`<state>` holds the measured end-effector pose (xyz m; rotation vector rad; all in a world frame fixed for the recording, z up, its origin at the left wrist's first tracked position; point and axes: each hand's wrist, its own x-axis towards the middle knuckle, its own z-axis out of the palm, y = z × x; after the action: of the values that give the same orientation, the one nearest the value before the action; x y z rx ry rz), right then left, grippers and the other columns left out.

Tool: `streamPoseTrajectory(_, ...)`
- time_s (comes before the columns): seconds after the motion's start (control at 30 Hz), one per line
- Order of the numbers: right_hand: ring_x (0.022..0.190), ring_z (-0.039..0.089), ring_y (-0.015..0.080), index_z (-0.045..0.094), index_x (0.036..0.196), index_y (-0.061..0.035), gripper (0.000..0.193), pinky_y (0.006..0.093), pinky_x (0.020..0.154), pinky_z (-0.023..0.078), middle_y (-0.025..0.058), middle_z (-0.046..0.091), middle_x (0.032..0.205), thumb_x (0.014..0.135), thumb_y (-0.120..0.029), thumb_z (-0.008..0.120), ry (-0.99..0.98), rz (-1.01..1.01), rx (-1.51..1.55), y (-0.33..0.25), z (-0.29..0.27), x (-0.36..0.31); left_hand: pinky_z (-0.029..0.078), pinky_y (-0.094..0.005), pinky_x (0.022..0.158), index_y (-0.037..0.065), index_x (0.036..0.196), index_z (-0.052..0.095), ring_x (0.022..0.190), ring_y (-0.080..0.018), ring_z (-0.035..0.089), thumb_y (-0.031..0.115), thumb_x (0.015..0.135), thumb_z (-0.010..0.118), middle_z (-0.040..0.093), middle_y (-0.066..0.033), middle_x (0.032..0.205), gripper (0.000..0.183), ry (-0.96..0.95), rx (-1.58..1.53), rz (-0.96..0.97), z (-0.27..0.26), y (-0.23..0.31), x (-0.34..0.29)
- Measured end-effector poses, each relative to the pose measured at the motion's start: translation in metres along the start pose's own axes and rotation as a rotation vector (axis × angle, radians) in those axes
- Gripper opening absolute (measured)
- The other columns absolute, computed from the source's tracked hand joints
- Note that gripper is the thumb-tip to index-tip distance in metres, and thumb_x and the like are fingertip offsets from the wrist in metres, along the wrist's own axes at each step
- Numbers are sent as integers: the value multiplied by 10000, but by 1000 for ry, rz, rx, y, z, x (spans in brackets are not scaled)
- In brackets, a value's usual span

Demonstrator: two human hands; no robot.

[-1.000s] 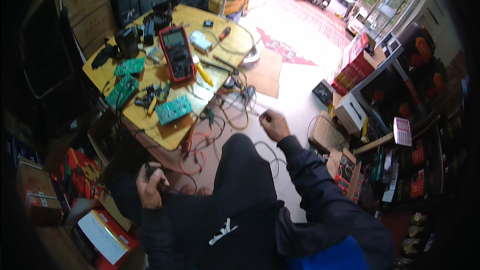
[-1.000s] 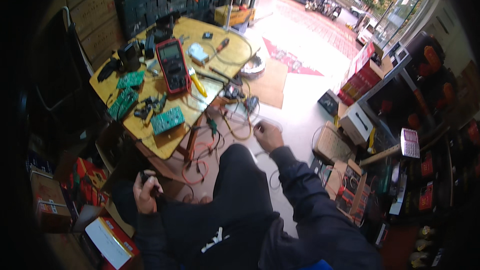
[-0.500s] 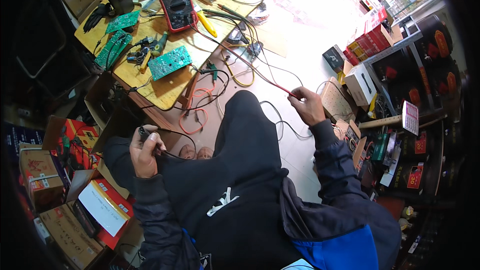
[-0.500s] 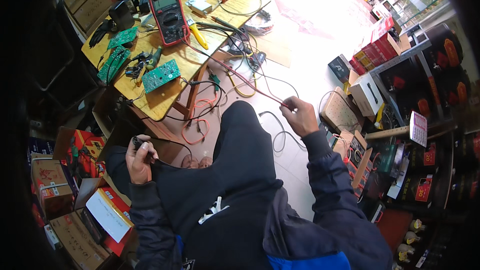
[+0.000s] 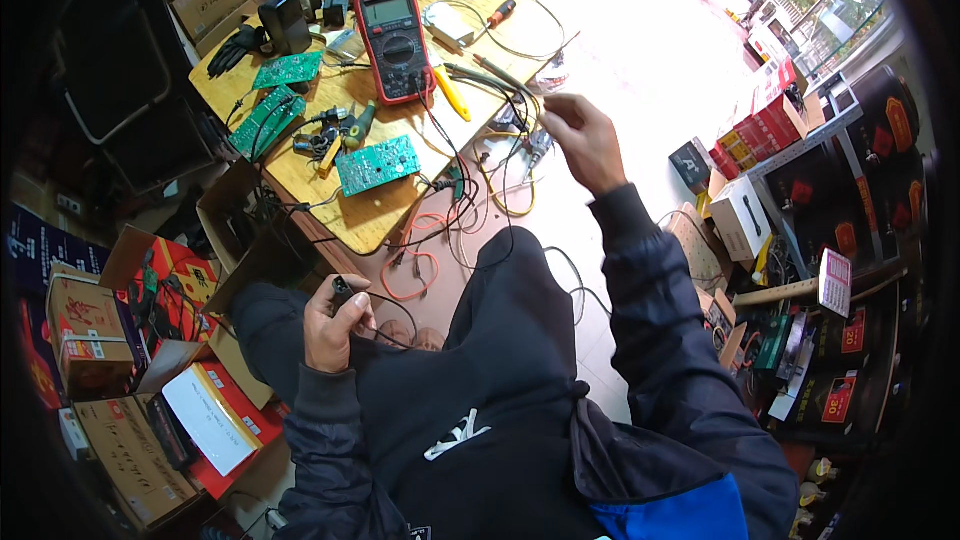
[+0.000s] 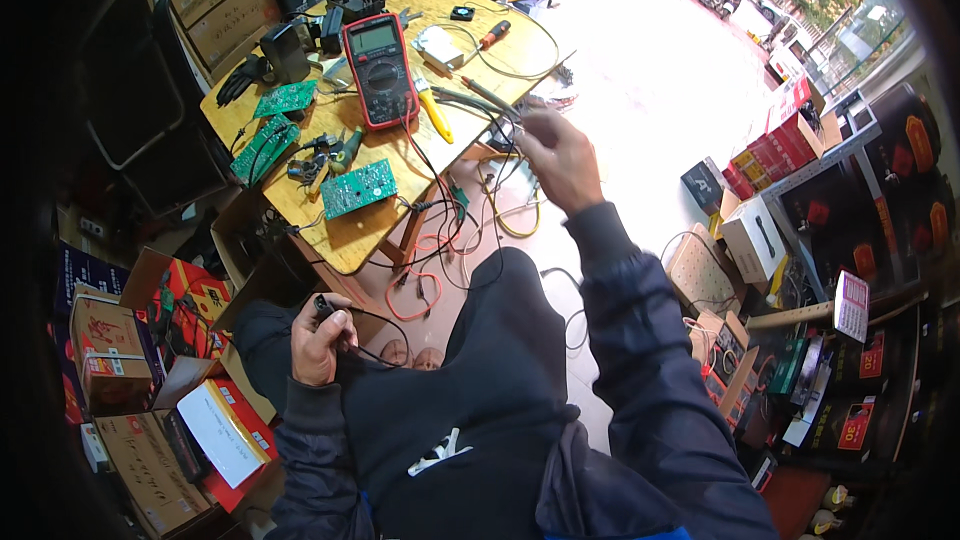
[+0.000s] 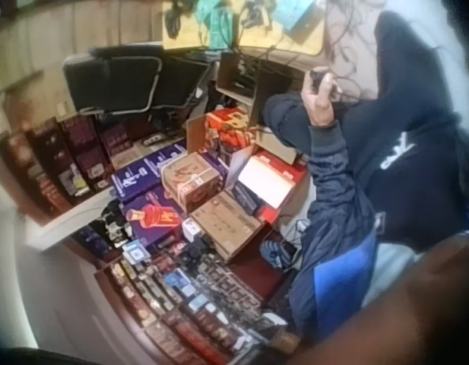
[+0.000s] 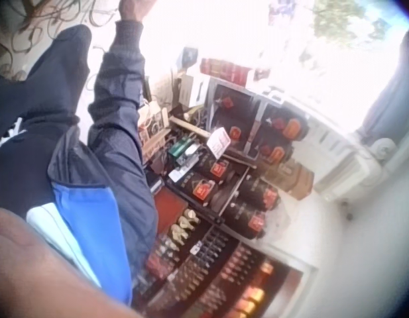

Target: The person sits on the floor and uses a multimeter to test several small electronic components on a cluttered workbench. They connect probes to circuit boards and a small motor, observe the multimeter display, and handle wires and connectors throughout the clip.

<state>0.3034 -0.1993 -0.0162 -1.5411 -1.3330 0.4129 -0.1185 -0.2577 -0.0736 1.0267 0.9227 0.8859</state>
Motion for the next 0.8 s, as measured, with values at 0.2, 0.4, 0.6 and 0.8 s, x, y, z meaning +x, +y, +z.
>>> streamPoseTrajectory(0.2,1019,740,404,750,1174,16,499,432,922,580,259,762,1060,817,-329,811,-166,29,-524,27,56,114,452,-213,608,41,1127,682,678,-84,626,129,989,684,669,-11,820,163,52,53,-32,-4,-1,1)
streamPoseTrajectory(0.4,800,769,311,801,911,28,390,402,758,596,200,765,816,767,-335,806,-438,148,-530,41,62,150,497,-230,652,-1,1157,688,721,-92,646,122,983,696,663,-23,829,214,37,89,9,-6,4,-2)
streamPoseTrajectory(0.6,815,753,337,779,964,38,476,416,739,583,230,755,872,758,-387,841,-465,97,-582,65,56,160,517,-244,654,-10,1172,695,734,-98,647,124,972,718,660,-22,855,242,19,60,-14,-3,5,3)
streamPoseTrajectory(0.8,773,677,142,723,990,48,245,307,689,559,70,708,880,877,-142,830,-483,193,-16,60,46,147,521,-255,689,-11,1185,713,752,-89,620,174,955,755,703,-38,925,299,9,52,-35,-2,6,0)
